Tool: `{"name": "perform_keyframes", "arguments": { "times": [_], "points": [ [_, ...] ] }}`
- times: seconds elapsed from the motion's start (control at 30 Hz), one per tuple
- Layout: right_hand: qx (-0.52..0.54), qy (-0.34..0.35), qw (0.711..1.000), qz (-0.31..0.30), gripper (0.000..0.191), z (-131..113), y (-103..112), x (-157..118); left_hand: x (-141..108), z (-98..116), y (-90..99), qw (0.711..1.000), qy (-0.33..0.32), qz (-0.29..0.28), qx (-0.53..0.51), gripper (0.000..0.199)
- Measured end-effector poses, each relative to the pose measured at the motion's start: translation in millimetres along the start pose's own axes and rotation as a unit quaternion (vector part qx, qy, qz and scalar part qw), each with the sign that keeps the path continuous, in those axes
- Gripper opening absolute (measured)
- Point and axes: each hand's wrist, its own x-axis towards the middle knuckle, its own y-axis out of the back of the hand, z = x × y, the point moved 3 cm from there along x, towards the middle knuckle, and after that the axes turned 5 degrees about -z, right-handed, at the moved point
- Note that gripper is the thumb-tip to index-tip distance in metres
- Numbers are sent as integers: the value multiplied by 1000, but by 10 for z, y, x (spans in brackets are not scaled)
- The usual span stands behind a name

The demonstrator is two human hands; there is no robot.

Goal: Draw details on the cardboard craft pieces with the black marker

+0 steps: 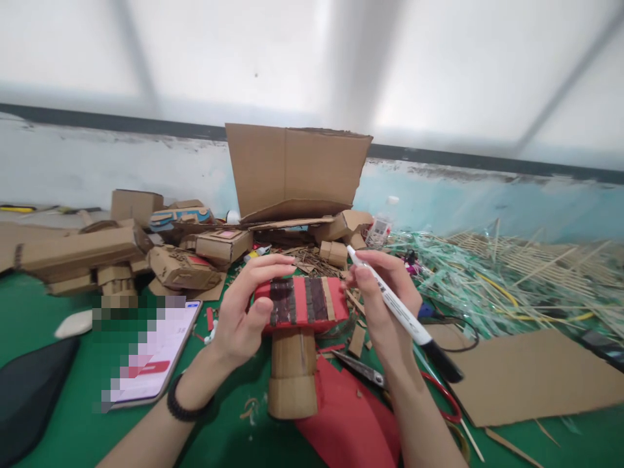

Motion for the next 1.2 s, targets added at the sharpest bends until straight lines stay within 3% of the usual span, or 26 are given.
{"name": "perform_keyframes", "arguments": {
  "times": [0.07, 0.17, 0.23, 0.53, 1.2],
  "points": [
    [-35, 23, 999, 5, 22, -34, 0, 0, 4, 8, -12, 1000, 21, 9, 4, 42],
    [-79, 45, 994, 59, 38, -50, -10, 11, 2, 11, -72, 998, 48, 1, 43, 22],
    [-99, 48, 991, 80, 41, -39, -44, 28, -3, 24, -121, 997, 40, -8, 61, 22],
    [-219, 82, 970, 71, 44, -62, -157, 90, -21, 36, -180, 997, 24, -15, 67, 31],
    [-239, 73, 967, 55, 40, -66, -174, 65, -18, 33, -185, 998, 25, -11, 64, 27]
  ]
}}
